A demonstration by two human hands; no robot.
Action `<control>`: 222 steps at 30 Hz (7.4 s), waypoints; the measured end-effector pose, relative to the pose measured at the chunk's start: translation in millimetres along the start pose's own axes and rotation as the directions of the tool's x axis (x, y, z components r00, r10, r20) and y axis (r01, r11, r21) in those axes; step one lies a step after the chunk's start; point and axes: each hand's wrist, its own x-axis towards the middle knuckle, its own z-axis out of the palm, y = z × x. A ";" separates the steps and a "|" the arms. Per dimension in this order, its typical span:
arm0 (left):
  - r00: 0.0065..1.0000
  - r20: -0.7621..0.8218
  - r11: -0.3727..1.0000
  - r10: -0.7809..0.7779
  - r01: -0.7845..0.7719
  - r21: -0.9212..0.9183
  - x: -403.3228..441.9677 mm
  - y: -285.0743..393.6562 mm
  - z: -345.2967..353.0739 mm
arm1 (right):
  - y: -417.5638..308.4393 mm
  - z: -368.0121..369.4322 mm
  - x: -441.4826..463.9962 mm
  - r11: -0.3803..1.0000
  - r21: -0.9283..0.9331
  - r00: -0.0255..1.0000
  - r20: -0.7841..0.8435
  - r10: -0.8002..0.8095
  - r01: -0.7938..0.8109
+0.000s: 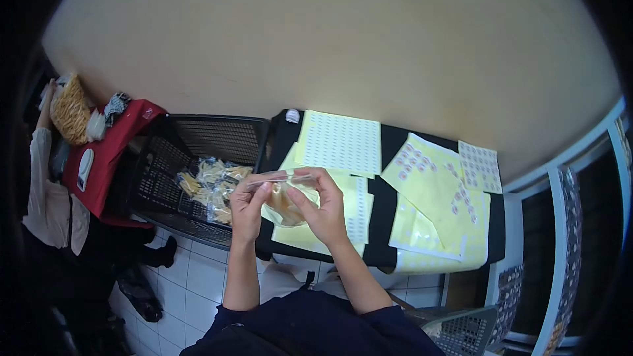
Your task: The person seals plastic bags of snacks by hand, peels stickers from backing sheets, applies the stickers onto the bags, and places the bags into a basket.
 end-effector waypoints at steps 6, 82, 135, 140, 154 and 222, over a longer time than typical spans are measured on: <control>0.993 0.063 0.994 -0.095 0.092 0.058 -26.3 -19.8 72.7 | -19.4 -67.8 -33.7 1.000 0.006 0.989 -0.147 -0.003 0.004; 0.988 0.055 0.979 0.147 -0.153 0.135 -43.9 -17.8 153.7 | -55.1 -133.2 -50.9 0.965 -0.150 0.956 -0.171 -0.238 0.214; 0.963 0.267 0.937 0.037 -0.127 0.325 -47.3 -7.5 128.4 | -60.2 -146.9 -60.3 0.907 -0.340 0.968 0.129 -0.216 0.248; 0.975 0.221 0.903 -0.010 -0.087 0.421 -79.9 -22.0 99.5 | -43.1 -133.8 -86.2 0.913 -0.349 0.968 0.207 -0.143 0.209; 0.973 -0.109 0.963 -0.206 0.221 0.157 -125.6 -50.3 33.3 | -2.4 -97.0 -109.1 0.977 -0.208 0.973 0.211 0.094 -0.050; 0.981 0.053 0.969 -0.189 0.177 0.173 -87.4 -115.8 100.2 | 3.6 -127.1 -77.5 0.810 -0.580 0.996 -0.064 0.058 -0.085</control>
